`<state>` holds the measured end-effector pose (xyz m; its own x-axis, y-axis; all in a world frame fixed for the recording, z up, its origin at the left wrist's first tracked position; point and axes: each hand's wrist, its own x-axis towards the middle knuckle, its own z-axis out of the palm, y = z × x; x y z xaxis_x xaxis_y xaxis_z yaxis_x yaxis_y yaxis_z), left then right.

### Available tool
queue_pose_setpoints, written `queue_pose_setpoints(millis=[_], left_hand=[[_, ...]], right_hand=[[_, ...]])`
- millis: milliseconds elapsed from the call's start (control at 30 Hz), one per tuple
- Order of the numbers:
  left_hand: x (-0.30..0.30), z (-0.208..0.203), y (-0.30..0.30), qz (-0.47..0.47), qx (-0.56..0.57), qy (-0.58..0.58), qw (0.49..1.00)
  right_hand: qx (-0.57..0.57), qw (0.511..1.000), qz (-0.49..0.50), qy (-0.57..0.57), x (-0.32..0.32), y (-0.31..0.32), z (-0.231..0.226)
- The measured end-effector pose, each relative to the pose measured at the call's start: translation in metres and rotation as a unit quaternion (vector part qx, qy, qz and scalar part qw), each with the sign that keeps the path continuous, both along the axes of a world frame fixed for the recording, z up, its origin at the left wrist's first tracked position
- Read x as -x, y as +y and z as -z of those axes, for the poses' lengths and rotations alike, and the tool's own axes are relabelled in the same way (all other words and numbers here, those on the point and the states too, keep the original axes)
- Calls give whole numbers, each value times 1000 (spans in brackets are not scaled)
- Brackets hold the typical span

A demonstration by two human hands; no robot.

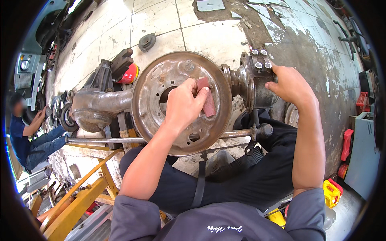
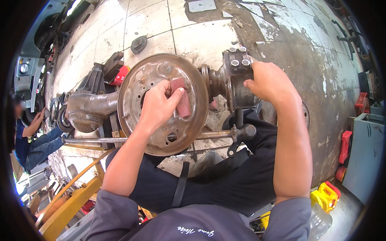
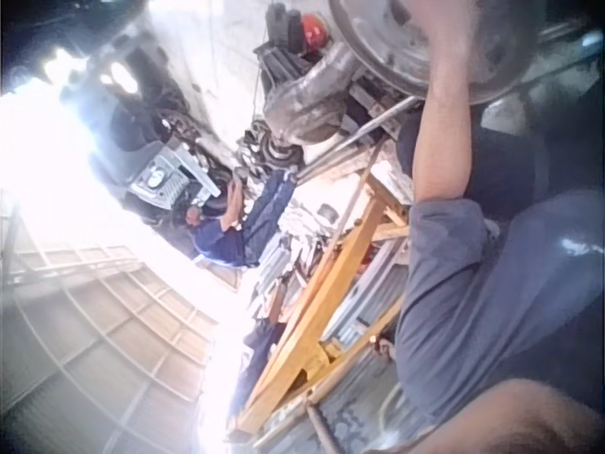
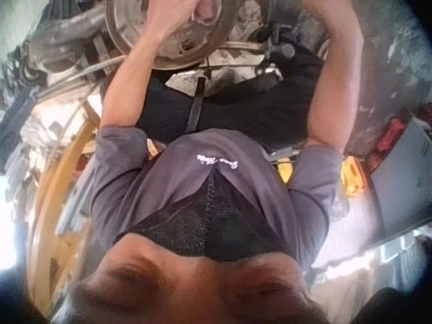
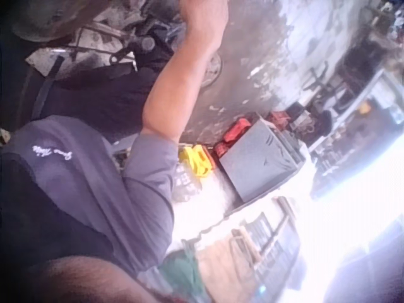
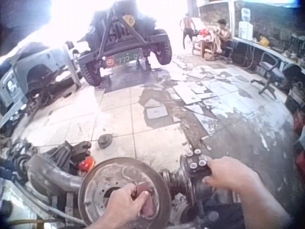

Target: The person sits on the floor and uses a piece of sandpaper to manually sand the surface of a brake drum mounted on a vehicle axle. They repeatedly rub the sandpaper against the drum's face and inner rim to remove rust and smooth the surface.

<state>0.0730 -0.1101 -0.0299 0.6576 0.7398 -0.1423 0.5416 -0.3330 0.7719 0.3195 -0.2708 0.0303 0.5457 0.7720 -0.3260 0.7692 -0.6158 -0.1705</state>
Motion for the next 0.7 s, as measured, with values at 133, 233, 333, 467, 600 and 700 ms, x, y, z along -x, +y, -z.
queue_pose_setpoints(millis=[133, 233, 333, 467, 600, 700], left_hand=[[-9, -8, 11, -24, -15, 6, 1000], [-10, -11, 1, -45, 10, -11, 999], [5, 2, -14, -8, -30, 3, 1000], [-9, -8, 4, -47, 1, 4, 999], [3, -7, -17, -14, 10, 16, 1000], [-1, -14, -8, -11, 21, 42, 999]], right_hand=[[47, 999, -6, 10, 2, 10, -4], [27, 1000, 4, 6, 2, 5, -2], [13, 1000, -6, 7, -2, 7, -4], [76, 997, 9, 16, 1, 16, -8], [27, 1000, -4, 9, 1, 7, -3], [52, 998, 3, 17, 0, 10, -5]])
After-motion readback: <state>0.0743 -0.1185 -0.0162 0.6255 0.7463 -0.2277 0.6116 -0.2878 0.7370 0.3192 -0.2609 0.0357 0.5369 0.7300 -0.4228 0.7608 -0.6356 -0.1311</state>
